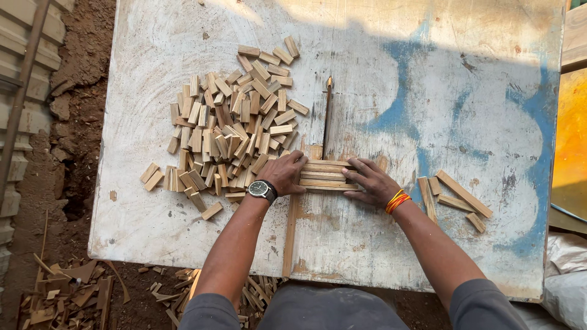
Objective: The person stacks small wooden pieces on a table saw and pushes them through the blade to cut them into shorter segments. The cut pieces accumulate in a pile on the table while the person repeatedly gathers, aligns, and cuts additional pieces.
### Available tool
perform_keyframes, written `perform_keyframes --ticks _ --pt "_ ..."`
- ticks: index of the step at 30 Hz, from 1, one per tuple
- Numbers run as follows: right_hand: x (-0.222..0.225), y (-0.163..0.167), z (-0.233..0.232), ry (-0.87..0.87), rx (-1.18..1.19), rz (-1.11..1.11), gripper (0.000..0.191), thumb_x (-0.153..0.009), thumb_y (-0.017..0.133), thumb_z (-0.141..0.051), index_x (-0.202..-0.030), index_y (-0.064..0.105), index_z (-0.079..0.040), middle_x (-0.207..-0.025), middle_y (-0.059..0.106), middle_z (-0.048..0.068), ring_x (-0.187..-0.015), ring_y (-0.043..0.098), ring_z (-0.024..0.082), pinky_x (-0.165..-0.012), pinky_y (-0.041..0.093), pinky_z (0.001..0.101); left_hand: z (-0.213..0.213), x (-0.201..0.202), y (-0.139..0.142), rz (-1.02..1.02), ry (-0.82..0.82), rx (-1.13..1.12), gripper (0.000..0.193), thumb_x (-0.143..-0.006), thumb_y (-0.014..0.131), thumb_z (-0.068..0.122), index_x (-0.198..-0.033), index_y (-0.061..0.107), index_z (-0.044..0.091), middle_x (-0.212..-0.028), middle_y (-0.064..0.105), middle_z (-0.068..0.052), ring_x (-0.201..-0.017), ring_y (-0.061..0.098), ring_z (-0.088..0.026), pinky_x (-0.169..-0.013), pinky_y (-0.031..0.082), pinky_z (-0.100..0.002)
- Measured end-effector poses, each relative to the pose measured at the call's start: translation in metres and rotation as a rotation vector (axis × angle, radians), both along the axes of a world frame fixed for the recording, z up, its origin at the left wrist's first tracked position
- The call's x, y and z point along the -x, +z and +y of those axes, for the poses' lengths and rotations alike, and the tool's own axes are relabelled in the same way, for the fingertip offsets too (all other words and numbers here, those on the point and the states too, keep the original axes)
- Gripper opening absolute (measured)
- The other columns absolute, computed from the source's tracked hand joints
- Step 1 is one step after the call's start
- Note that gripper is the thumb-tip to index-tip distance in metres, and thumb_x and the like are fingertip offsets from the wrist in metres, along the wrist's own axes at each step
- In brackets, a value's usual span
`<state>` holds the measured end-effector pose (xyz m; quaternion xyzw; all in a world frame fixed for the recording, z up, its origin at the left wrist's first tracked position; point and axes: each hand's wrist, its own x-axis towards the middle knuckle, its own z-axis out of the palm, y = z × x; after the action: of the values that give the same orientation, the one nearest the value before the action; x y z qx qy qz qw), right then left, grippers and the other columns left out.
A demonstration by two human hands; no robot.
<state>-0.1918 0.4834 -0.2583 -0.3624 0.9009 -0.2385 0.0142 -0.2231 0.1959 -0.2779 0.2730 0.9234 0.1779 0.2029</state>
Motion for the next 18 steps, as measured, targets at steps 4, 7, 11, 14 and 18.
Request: perform_keyframes --ticks 4,7,11,14,18 --pt "0.005 -0.003 0.003 -0.006 -0.012 0.0 0.065 -0.08 0.082 -0.04 -0.134 0.06 -0.012 -0.146 0.05 0.015 -0.13 0.053 0.036 -0.107 0.051 0.0446 0.002 0.008 -0.002 -0.031 -0.006 0.0 0.09 -0.064 0.091 0.047 -0.139 0.055 0.014 -0.137 0.056 -0.004 -0.105 0.069 -0.03 -0.084 0.06 -0.042" --pt "0.009 -0.007 0.004 -0.012 -0.006 -0.022 0.065 -0.08 0.082 -0.04 -0.134 0.06 -0.011 -0.146 0.051 0.014 -0.129 0.055 0.035 -0.106 0.052 0.0435 0.003 0.012 -0.002 -0.033 -0.009 0.005 0.091 -0.063 0.091 0.048 -0.139 0.054 0.014 -0.138 0.055 -0.005 -0.104 0.069 -0.031 -0.085 0.06 -0.042" --pt "0.018 -0.01 0.005 0.021 0.074 -0.01 0.064 -0.079 0.083 -0.038 -0.132 0.061 -0.01 -0.147 0.05 0.015 -0.129 0.055 0.036 -0.105 0.053 0.0441 0.003 0.019 0.0 -0.048 -0.012 -0.001 0.089 -0.067 0.09 0.048 -0.14 0.054 0.013 -0.138 0.056 -0.005 -0.105 0.069 -0.032 -0.088 0.059 -0.043" --pt "0.025 -0.012 0.005 0.015 0.088 -0.031 0.065 -0.077 0.084 -0.038 -0.13 0.06 -0.01 -0.147 0.051 0.014 -0.13 0.055 0.036 -0.106 0.053 0.0435 0.005 0.024 0.001 -0.067 0.002 0.013 0.095 -0.065 0.09 0.048 -0.143 0.05 0.012 -0.141 0.053 -0.007 -0.101 0.07 -0.032 -0.088 0.059 -0.042" --pt "0.033 -0.014 0.005 0.013 0.036 -0.04 0.065 -0.076 0.086 -0.037 -0.128 0.06 -0.01 -0.145 0.052 0.014 -0.127 0.056 0.037 -0.104 0.053 0.0448 0.007 0.03 -0.001 -0.044 0.0 0.012 0.093 -0.065 0.09 0.047 -0.142 0.051 0.011 -0.138 0.055 -0.007 -0.101 0.07 -0.033 -0.087 0.06 -0.042"
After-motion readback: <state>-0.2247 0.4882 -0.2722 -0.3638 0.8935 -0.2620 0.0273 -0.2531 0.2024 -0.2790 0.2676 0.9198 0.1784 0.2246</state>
